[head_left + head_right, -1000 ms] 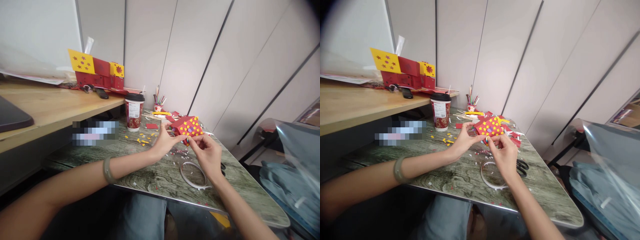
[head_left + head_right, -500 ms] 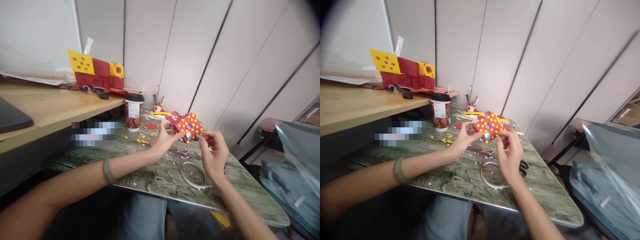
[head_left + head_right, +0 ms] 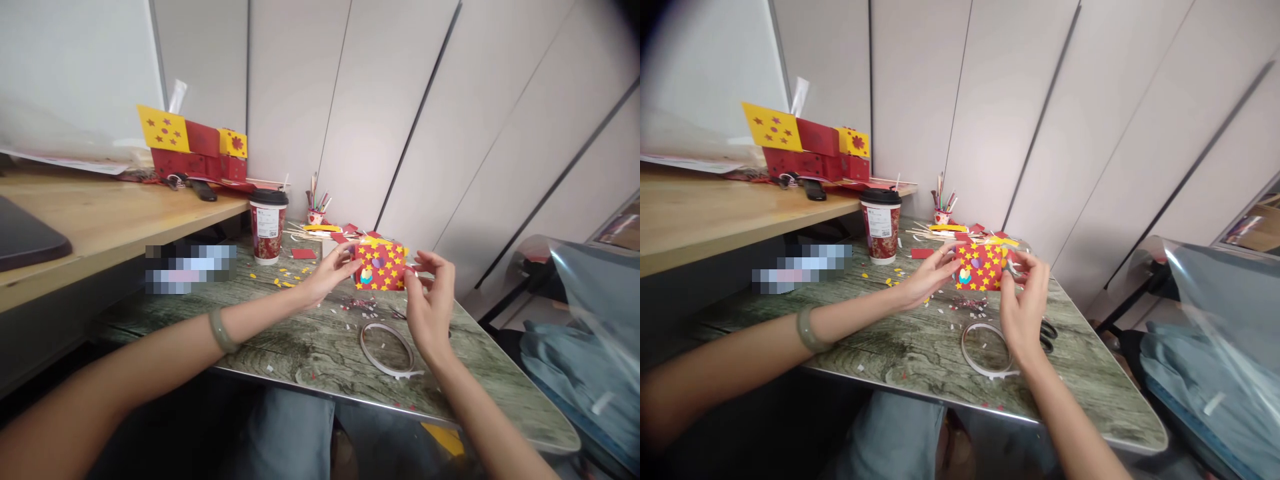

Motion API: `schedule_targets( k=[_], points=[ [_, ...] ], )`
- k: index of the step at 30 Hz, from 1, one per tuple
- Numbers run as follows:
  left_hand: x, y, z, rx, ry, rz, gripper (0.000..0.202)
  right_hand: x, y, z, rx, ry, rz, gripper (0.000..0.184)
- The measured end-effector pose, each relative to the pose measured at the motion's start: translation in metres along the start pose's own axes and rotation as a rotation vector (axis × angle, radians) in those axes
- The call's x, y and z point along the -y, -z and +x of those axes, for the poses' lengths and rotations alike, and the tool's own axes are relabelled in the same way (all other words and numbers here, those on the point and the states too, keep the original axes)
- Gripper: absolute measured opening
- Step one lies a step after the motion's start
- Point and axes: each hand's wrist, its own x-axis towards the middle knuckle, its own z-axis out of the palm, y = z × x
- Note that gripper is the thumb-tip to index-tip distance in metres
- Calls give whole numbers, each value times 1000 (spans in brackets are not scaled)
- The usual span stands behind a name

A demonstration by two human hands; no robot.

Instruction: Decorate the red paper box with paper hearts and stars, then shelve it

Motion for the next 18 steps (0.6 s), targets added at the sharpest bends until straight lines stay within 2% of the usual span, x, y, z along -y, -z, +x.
schedule_targets(
  k=[5, 7, 9, 11, 14, 16, 18],
  points=[
    [9, 28, 10, 128, -24, 165, 41, -25, -11, 0, 293, -396, 267, 40],
    [15, 40, 13, 206, -13, 263, 43, -33, -16, -2, 367, -491, 279, 40],
    [18, 49, 15, 231, -17, 381, 45, -39, -19, -4, 393, -530, 251, 38],
    [18, 53, 17, 192, -42, 484, 51, -43, -20, -5, 391, -535, 217, 36],
    [10, 52, 20, 15, -47, 702, 58, -47, -19, -2, 380, -511, 165, 37],
    [4, 51, 19, -105, -2, 902, 49, -48, -17, 3, 395, -485, 142, 39],
    [0, 48, 15, -132, 55, 1046, 32, -49, -17, 8, 436, -464, 117, 44]
  ],
)
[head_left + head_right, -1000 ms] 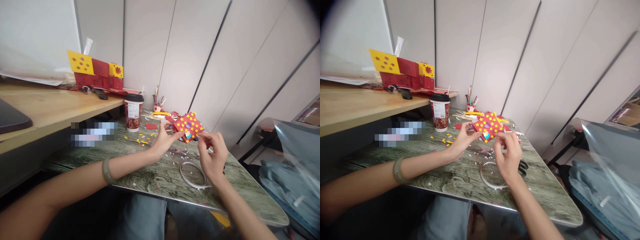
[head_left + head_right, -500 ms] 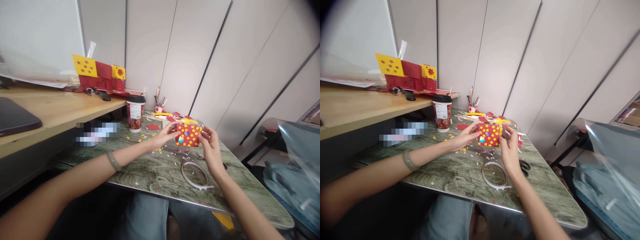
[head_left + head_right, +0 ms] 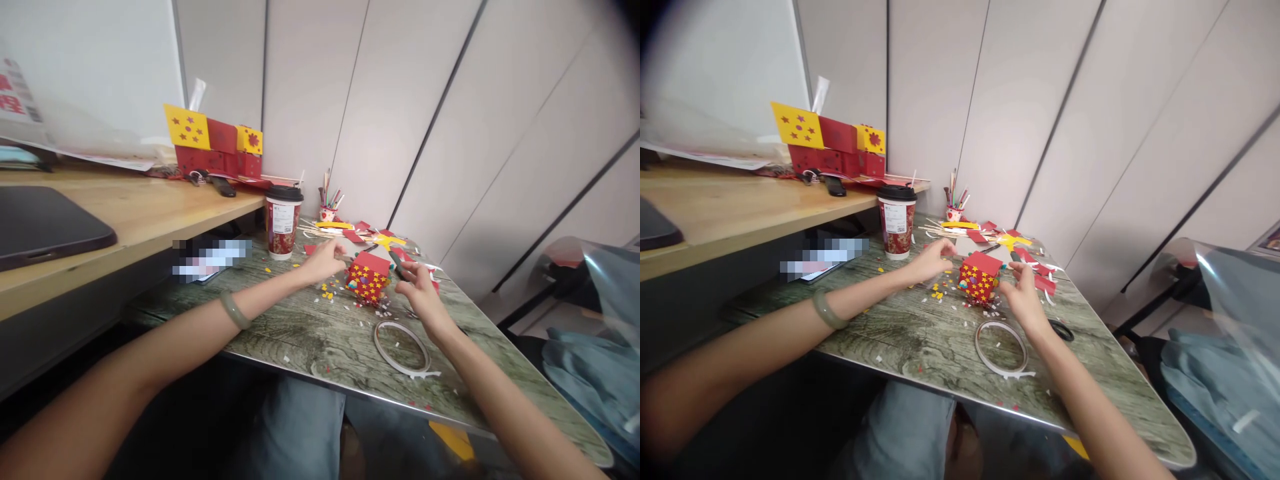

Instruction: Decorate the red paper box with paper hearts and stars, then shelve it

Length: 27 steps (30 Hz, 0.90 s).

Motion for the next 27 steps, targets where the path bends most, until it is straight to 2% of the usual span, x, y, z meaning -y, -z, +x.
schedule_targets(
  k=[2, 3, 7, 10, 14, 27],
  points=[
    [-3, 0, -7, 53, 21, 60, 18, 2, 0, 4, 51, 6, -40, 52],
    [-6, -1, -11, 80, 26, 119, 18, 2, -2, 6, 82, 8, -58, 57],
    [-15, -9, -24, 109, -33, 518, 39, 3, -9, 9, 190, 29, -105, 62],
    [-19, -13, -26, 100, -130, 678, 40, 4, -15, 6, 212, 62, -136, 62],
    [-18, -18, -22, 93, -181, 747, 40, 4, -20, 2, 174, 125, -191, 61],
    [-16, -21, -20, 59, -116, 784, 31, -5, -22, 0, 168, 173, -205, 56]
  ],
)
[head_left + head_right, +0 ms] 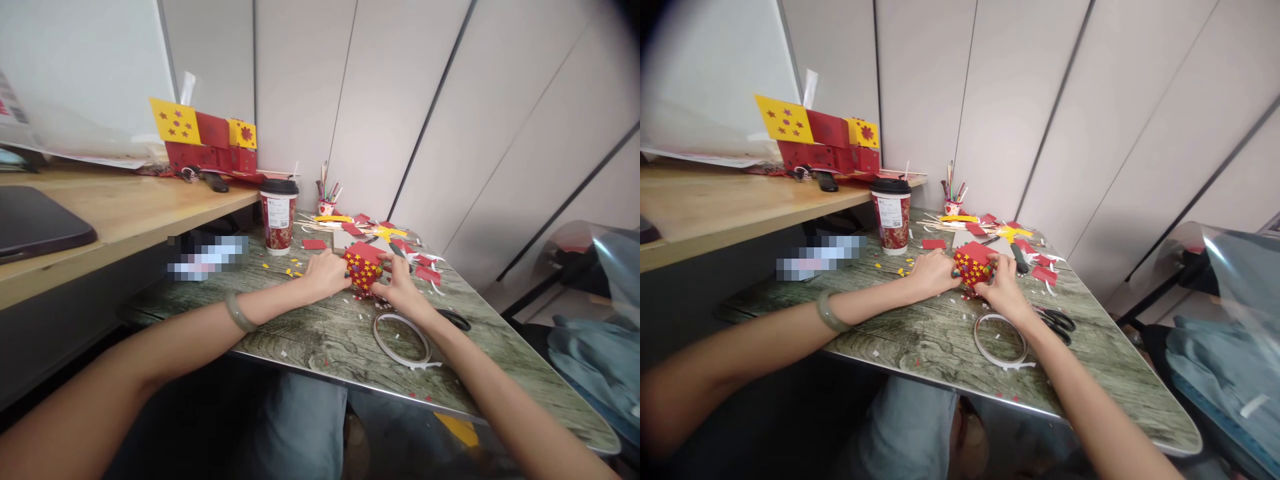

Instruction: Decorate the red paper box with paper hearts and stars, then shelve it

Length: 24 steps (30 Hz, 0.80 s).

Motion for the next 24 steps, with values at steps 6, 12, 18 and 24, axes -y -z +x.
schedule_targets(
  k=[6, 12, 18, 24],
  points=[
    [4, 0, 1, -4, 17, -20, 29, 1, 1, 2, 5, 6, 2, 52],
    [7, 0, 2, 4, 52, -34, 30, 0, 2, 3, -3, 20, 5, 50],
    [7, 0, 3, 25, 67, -67, 31, 1, 2, 3, 0, 24, -3, 50],
    [13, -2, 5, 64, 105, -156, 28, 0, 2, 3, 3, -11, -13, 50]
  ],
)
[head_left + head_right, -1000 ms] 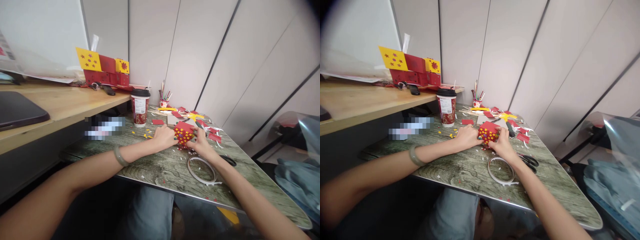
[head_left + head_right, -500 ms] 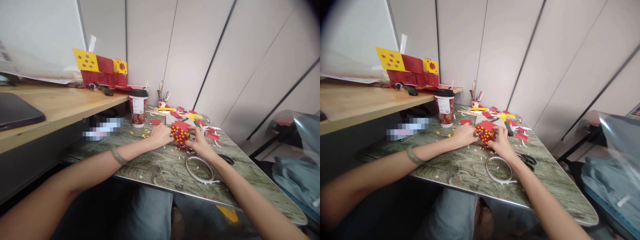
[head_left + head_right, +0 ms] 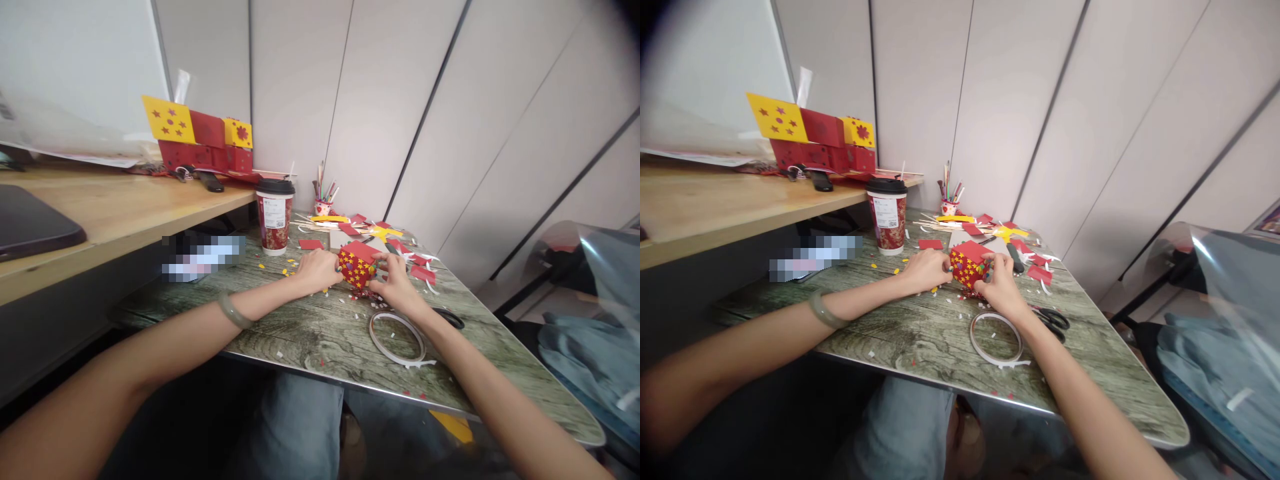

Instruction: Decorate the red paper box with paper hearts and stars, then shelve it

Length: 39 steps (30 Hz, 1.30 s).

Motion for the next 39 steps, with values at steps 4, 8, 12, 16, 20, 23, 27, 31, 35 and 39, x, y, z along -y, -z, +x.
schedule_targets(
  k=[4, 8, 12, 16, 20, 23, 27, 31, 35, 39],
  points=[
    [5, -2, 4, 15, 5, -78, 25, 1, 1, 0, 8, -16, -3, 50],
    [7, -3, 4, 6, -4, -119, 24, 3, 1, -1, 10, -20, -13, 50],
    [7, -4, 4, -7, -16, -133, 25, 4, 1, -1, 2, -11, -28, 49],
    [8, -4, 5, -23, -32, -135, 24, 4, 2, 0, -7, 14, -50, 49],
    [10, -7, 6, -32, -41, -137, 24, 4, 3, -1, -4, 20, -77, 48],
    [10, -9, 7, -28, -38, -134, 24, 4, 4, -1, -3, 20, -91, 48],
    [14, -6, 10, 2, -47, -139, 23, 3, 5, 0, -15, 39, -92, 47],
    [25, 2, 17, 67, -119, -176, 18, 3, 6, 2, -20, 68, -79, 45],
    [35, 5, 23, 55, -154, -236, 28, 2, 6, 4, -43, 78, -53, 46],
    [37, -3, 25, 88, -223, -447, 58, -4, 4, 4, -39, 49, 19, 60]
  ],
)
